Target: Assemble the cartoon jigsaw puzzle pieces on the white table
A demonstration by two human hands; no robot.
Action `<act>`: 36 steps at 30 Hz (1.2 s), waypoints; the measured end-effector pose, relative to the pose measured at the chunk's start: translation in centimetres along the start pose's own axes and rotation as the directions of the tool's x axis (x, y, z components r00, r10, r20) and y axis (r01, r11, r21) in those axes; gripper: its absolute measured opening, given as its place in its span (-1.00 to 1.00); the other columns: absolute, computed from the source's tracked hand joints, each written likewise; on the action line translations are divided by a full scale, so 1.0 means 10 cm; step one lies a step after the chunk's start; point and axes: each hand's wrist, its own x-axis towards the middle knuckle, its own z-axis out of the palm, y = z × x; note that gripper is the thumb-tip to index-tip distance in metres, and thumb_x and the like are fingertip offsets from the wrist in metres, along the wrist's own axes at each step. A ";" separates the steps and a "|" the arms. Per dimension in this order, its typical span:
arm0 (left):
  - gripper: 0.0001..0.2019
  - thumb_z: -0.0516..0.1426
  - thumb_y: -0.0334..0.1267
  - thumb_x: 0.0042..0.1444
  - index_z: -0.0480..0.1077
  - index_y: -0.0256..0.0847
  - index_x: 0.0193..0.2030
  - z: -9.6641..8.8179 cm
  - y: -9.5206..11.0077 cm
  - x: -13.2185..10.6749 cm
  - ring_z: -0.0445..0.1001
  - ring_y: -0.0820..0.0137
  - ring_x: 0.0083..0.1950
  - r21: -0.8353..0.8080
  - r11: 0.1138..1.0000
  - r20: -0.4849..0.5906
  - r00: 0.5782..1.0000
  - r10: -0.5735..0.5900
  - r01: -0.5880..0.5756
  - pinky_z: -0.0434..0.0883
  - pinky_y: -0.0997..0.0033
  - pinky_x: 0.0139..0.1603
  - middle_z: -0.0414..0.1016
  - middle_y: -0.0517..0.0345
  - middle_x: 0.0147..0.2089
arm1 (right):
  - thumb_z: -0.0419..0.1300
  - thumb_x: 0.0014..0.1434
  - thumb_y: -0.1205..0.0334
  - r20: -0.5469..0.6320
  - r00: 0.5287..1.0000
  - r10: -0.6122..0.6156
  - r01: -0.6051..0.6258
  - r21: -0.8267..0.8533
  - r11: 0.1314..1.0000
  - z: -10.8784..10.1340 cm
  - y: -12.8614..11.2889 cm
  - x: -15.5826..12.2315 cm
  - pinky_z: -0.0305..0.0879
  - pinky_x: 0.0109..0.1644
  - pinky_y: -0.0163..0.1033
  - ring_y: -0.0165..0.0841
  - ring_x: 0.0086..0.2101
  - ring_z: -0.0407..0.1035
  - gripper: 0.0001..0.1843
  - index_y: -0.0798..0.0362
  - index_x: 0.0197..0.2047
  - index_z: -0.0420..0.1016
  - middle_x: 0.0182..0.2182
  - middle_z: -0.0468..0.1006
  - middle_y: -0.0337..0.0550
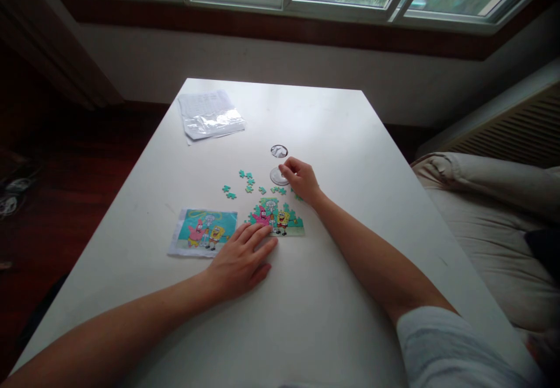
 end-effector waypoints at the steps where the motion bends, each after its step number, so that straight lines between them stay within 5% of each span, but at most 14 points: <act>1: -0.53 0.09 -0.15 0.33 0.29 -0.19 0.34 0.00 0.00 0.00 0.17 0.03 0.42 -0.001 1.000 -0.002 1.000 0.002 -0.002 0.15 -0.15 0.44 0.21 -0.14 0.43 | 0.16 0.31 -0.01 0.044 0.998 -0.052 0.055 -0.072 0.996 0.05 -0.01 -0.02 0.08 -0.31 -0.25 -0.40 -0.46 0.13 -0.64 0.02 -0.44 0.34 -0.53 0.29 -0.31; 6: -0.52 0.09 -0.14 0.32 0.28 -0.17 0.34 0.01 -0.01 0.00 0.18 0.03 0.42 -0.006 1.000 -0.011 1.000 0.003 -0.003 0.16 -0.14 0.44 0.23 -0.13 0.42 | 0.11 0.37 0.19 0.307 0.920 -0.245 0.350 -0.362 0.864 0.22 -0.10 -0.09 0.07 0.00 -0.12 -0.26 -0.20 0.27 -0.79 0.02 -0.26 0.52 -0.31 0.55 -0.11; 14: -0.53 0.08 -0.14 0.32 0.29 -0.17 0.33 0.00 -0.01 0.01 0.19 0.02 0.40 -0.007 1.000 0.001 1.000 -0.005 0.005 0.16 -0.14 0.43 0.24 -0.12 0.40 | 0.18 0.34 0.16 0.429 0.874 -0.227 0.415 -0.418 0.808 0.15 -0.12 -0.11 0.01 0.04 -0.10 -0.22 -0.14 0.27 -0.84 -0.01 -0.15 0.59 -0.21 0.55 -0.09; 19: -0.55 0.08 -0.15 0.33 0.30 -0.16 0.32 -0.01 -0.01 0.02 0.20 0.04 0.39 -0.027 1.000 -0.013 1.000 0.000 0.000 0.17 -0.13 0.43 0.25 -0.11 0.40 | 0.25 0.30 0.07 0.450 0.867 -0.215 0.424 -0.438 0.793 0.14 -0.12 -0.12 0.02 0.05 -0.10 -0.20 -0.10 0.25 -0.80 -0.01 -0.12 0.57 -0.16 0.52 -0.06; 30: -0.57 0.09 -0.19 0.31 0.33 -0.18 0.29 -0.01 0.00 0.04 0.20 0.04 0.39 -0.032 0.999 -0.024 1.000 -0.003 0.002 0.17 -0.14 0.43 0.28 -0.12 0.38 | 0.15 0.33 0.34 0.434 0.877 -0.204 0.411 -0.460 0.787 0.15 -0.11 -0.14 0.05 0.05 -0.08 -0.20 -0.09 0.25 -0.78 -0.07 -0.08 0.60 -0.14 0.51 -0.07; 36: -0.58 0.10 -0.20 0.30 0.34 -0.18 0.28 -0.03 0.00 0.05 0.21 0.05 0.38 -0.026 1.000 -0.035 0.999 0.013 -0.014 0.18 -0.13 0.43 0.28 -0.12 0.37 | 0.18 0.36 0.19 0.378 0.903 -0.204 0.383 -0.493 0.781 0.20 -0.08 -0.15 0.09 0.05 -0.08 -0.18 -0.09 0.25 -0.86 -0.05 -0.09 0.57 -0.18 0.51 -0.08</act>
